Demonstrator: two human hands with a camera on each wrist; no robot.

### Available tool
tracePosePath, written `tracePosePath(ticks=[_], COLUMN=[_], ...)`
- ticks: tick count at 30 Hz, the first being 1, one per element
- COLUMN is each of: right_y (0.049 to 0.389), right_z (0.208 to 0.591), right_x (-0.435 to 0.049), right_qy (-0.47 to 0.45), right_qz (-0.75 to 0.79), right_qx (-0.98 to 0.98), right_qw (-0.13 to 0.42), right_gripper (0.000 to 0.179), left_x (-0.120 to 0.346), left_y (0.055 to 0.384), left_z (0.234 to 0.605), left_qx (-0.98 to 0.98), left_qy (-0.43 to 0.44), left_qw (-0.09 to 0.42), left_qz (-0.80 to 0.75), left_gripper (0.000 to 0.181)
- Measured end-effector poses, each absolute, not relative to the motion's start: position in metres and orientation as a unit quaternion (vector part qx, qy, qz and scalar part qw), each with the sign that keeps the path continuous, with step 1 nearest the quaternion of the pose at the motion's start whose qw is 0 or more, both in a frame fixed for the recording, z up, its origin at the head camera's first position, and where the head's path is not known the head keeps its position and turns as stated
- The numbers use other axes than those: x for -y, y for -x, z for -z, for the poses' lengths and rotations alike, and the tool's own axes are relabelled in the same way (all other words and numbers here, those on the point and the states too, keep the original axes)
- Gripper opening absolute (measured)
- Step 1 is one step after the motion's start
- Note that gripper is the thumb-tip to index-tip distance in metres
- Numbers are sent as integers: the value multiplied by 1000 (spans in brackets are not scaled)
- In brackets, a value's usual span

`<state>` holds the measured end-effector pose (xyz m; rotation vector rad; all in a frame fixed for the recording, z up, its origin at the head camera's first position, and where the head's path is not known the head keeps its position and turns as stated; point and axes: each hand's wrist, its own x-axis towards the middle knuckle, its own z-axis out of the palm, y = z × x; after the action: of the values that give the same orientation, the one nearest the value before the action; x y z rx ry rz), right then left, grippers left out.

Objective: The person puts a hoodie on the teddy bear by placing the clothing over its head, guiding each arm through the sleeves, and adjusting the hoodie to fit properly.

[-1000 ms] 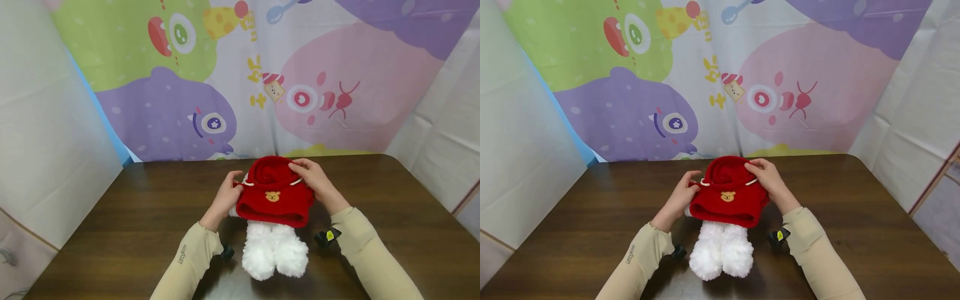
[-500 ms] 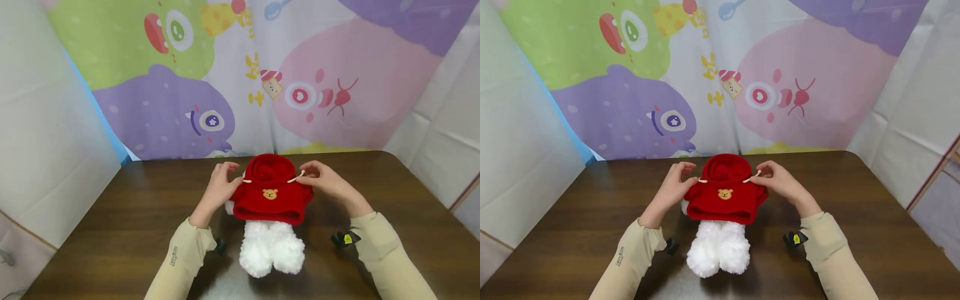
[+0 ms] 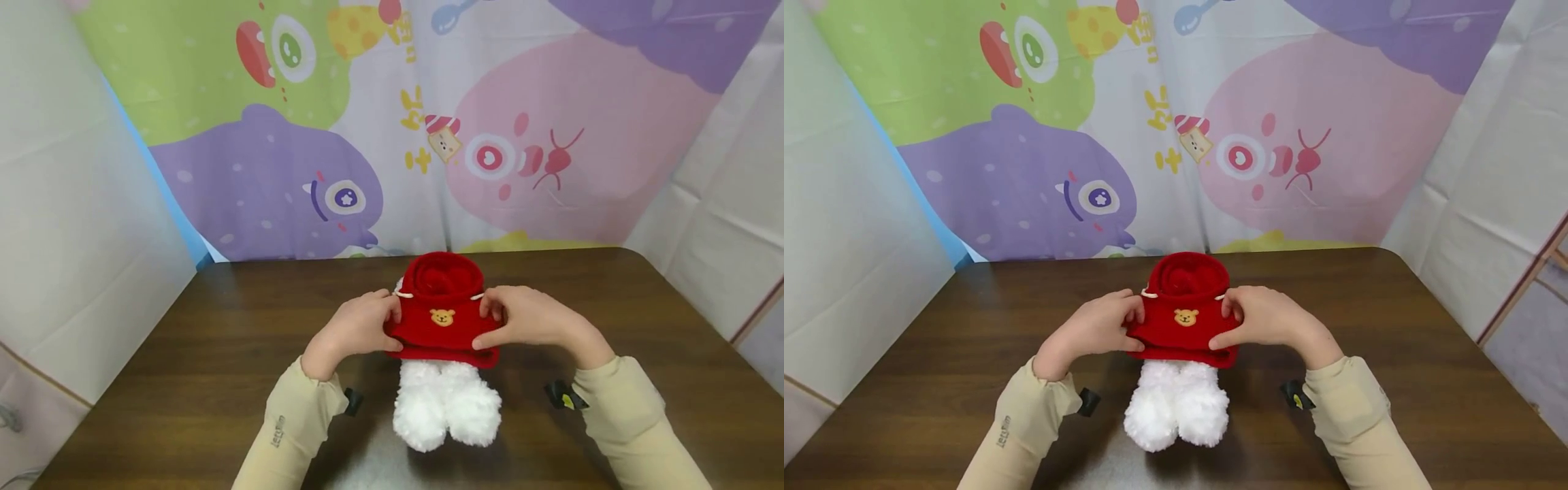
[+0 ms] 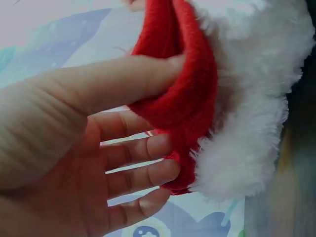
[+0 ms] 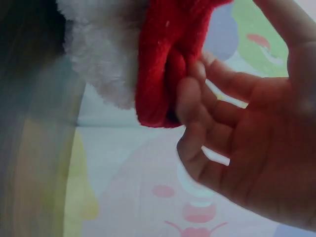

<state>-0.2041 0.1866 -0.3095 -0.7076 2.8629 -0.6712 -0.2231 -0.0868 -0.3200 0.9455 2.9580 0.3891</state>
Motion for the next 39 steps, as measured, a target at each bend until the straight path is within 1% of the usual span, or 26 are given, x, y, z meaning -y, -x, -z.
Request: tracePosePath(ticks=[4, 7, 9, 11, 13, 15, 17, 19, 24, 29, 32, 36, 39], right_y=[198, 195, 194, 194, 196, 198, 201, 204, 211, 220, 228, 239, 245], right_z=[311, 309, 307, 305, 304, 304, 304, 304, 305, 302, 299, 294, 287], right_x=[-181, -180, -180, -179, -178, -177, -177, -177, -176, -179, -182, -184, -184], right_qy=[211, 210, 211, 220, 232, 242, 246, 242, 219, 207, 200, 187, 182], right_qz=[167, 158, 154, 151, 152, 159, 171, 185, 220, 260, 291, 324, 320], right_qx=[-961, -963, -963, -962, -960, -957, -953, -951, -950, -943, -936, -927, -930], right_qw=[60, 68, 66, 57, 29, -4, -36, -50, -39, -27, -6, 12, 5], right_gripper=[58, 58, 52, 40, 25, 15, 13, 15, 17, 16, 17, 21, 24], left_x=[85, 84, 84, 84, 84, 84, 83, 81, 78, 75, 75, 74, 73], left_y=[223, 224, 225, 226, 225, 226, 227, 229, 233, 241, 245, 249, 254], left_z=[321, 320, 320, 320, 321, 322, 324, 326, 329, 330, 332, 330, 326], left_qx=[-947, -948, -951, -954, -957, -958, -956, -953, -946, -928, -908, -887, -879], left_qy=[-293, -277, -262, -243, -227, -215, -209, -207, -198, -192, -189, -188, -194], left_qw=[4, 9, 7, 1, -7, -21, -36, -50, -71, -46, -33, -38, -35], left_qz=[-134, -156, -167, -175, -180, -188, -201, -215, -247, -315, -372, -419, -435], left_gripper=[23, 26, 28, 27, 24, 21, 19, 17, 12, 13, 13, 12, 13])
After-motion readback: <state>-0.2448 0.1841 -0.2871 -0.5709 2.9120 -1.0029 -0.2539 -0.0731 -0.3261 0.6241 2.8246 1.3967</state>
